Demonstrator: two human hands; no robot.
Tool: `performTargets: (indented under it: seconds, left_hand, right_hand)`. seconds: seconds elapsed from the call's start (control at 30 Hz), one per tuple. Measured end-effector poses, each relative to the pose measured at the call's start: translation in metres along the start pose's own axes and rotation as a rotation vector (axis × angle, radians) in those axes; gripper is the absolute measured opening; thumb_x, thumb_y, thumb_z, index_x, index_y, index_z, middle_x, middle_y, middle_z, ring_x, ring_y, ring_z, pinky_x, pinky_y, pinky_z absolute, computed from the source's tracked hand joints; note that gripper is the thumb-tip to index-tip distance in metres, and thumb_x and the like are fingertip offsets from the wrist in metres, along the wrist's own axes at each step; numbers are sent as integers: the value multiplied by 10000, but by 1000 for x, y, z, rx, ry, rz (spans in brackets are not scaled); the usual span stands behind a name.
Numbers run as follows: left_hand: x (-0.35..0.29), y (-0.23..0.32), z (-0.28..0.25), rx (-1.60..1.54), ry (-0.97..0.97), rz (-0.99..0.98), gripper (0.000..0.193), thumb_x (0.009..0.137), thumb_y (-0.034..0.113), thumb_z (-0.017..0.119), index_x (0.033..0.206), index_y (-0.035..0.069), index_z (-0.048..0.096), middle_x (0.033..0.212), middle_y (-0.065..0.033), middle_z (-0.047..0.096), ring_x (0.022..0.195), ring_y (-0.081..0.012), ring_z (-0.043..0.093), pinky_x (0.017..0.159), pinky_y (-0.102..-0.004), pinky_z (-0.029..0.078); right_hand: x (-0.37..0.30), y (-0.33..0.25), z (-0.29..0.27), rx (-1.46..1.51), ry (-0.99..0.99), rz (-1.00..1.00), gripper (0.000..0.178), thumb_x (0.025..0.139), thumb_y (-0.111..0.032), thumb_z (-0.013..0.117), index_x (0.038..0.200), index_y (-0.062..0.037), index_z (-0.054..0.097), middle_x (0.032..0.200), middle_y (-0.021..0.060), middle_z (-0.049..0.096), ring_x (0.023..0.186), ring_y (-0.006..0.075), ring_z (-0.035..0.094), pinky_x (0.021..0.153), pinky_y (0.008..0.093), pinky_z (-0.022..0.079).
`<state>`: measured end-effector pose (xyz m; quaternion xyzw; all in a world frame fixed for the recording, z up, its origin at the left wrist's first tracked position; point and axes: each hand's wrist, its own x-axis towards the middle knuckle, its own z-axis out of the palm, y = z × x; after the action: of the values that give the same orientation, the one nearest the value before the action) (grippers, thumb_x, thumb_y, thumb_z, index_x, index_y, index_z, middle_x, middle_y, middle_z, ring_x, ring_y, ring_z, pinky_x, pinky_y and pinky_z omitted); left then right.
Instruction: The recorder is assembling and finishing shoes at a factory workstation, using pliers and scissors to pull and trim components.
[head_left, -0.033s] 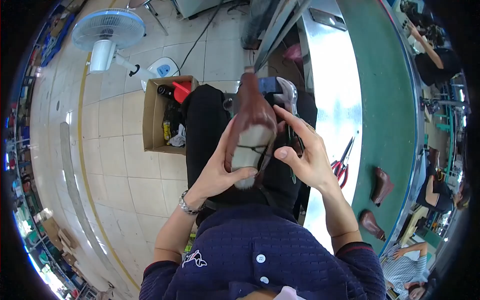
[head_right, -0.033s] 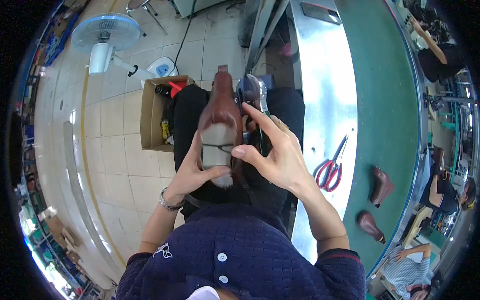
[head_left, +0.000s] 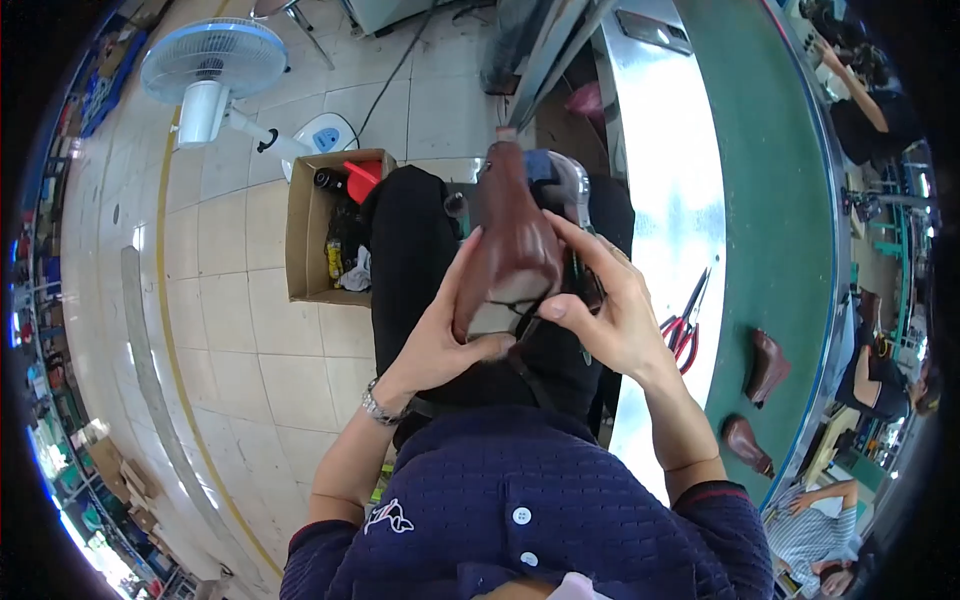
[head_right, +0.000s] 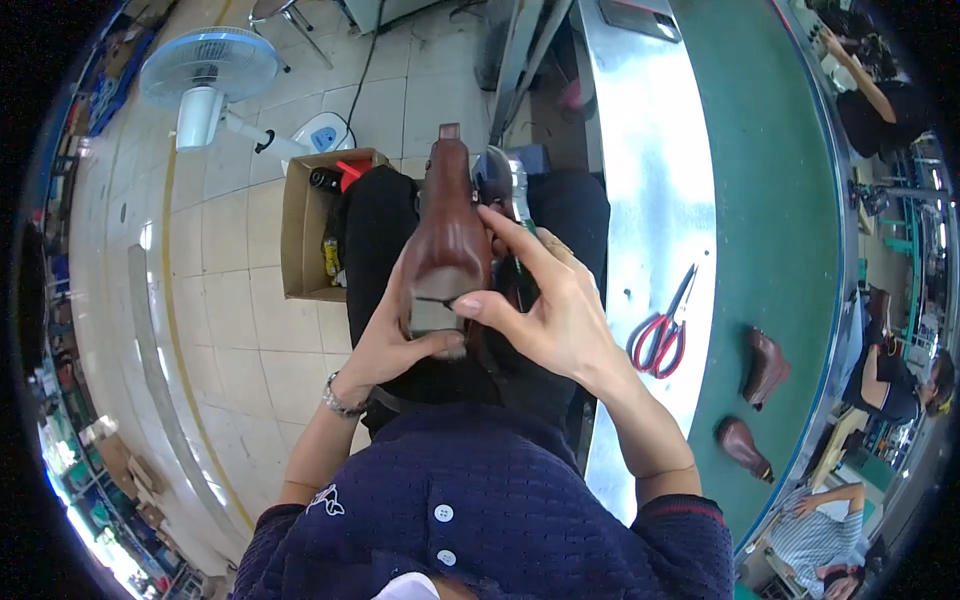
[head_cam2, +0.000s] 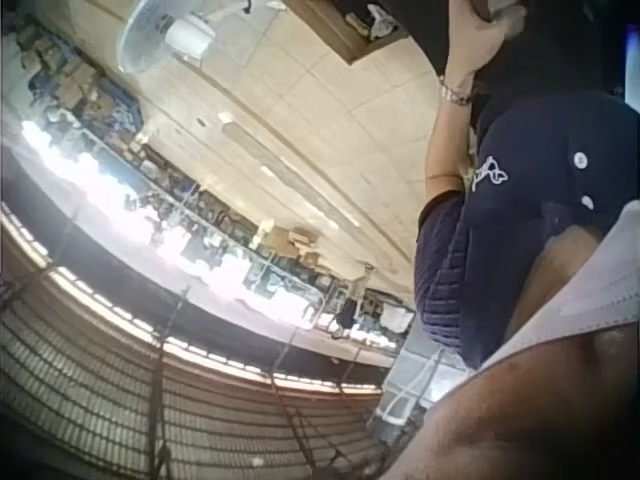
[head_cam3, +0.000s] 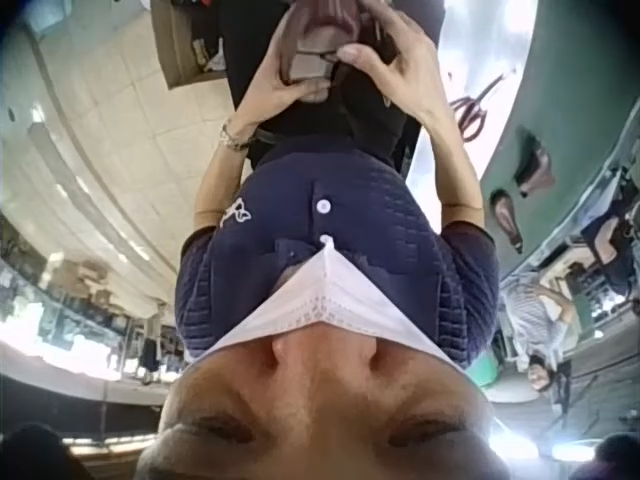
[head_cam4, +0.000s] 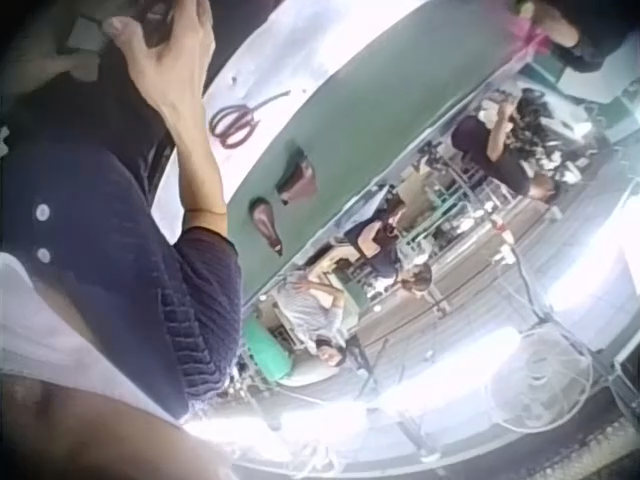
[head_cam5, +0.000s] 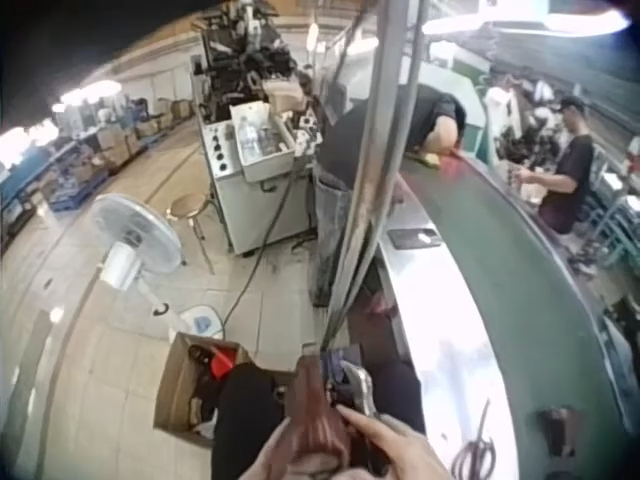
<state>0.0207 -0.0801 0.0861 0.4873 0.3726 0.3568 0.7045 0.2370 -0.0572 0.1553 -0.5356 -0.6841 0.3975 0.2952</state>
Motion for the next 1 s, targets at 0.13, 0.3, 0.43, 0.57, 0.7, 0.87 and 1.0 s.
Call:
performTargets:
  seconds: [0.13,0.3,0.43,0.57,0.7,0.87,1.0]
  left_hand:
    - [-1,-41,-9,124,-79,2,1160,731,19,805,1560,148,4,1597,-114,152,1439,-223,259,1147,-364,279]
    - [-3,-66,-11,-74,-126,-105,1342,622,60,888,1551,168,-74,1608,-120,108,1452,-234,224,1167,-383,243]
    - [0,-57,-27,-56,-267,-51,1471,502,106,949,1549,152,-85,1602,-117,118,1460,-237,199,1192,-388,162]
    - [18,-50,-12,-343,-60,-101,1089,710,352,851,1527,128,166,1452,-135,366,1361,-233,366,1133,-365,300]
    - [30,-43,5,-175,97,-203,786,819,436,760,1387,95,335,1240,-93,504,1126,-169,517,964,-323,452]
    - [17,-32,5,-113,38,-156,914,762,404,814,1423,96,264,1295,-108,470,1170,-210,502,998,-378,431]
    - [15,-24,5,-129,13,-232,969,750,402,819,1445,90,221,1309,-120,463,1191,-213,491,1024,-386,410]
  right_hand:
    - [-22,4,21,-83,-29,42,812,754,-478,785,1384,-62,484,1155,363,587,890,455,671,756,439,574]
    - [-61,40,51,-91,3,8,806,742,-460,800,1402,-130,476,1122,377,587,912,495,649,760,475,579]
    - [-76,39,59,-23,-30,57,800,714,-369,840,1385,-100,498,1175,272,604,1032,414,623,891,445,512]
    - [-77,38,62,-27,-51,42,777,687,-283,870,1348,-47,536,1206,188,612,1099,315,606,953,371,484]
    - [-74,41,57,-12,-56,73,766,688,-282,869,1340,-48,544,1210,181,617,1102,302,608,970,384,474]
    - [-69,56,34,256,-15,155,656,835,-239,749,1414,-112,469,1195,175,638,1037,305,647,894,385,523]
    - [-52,93,6,-296,175,507,561,972,-247,560,1494,-235,352,1249,204,599,992,322,668,804,394,567]
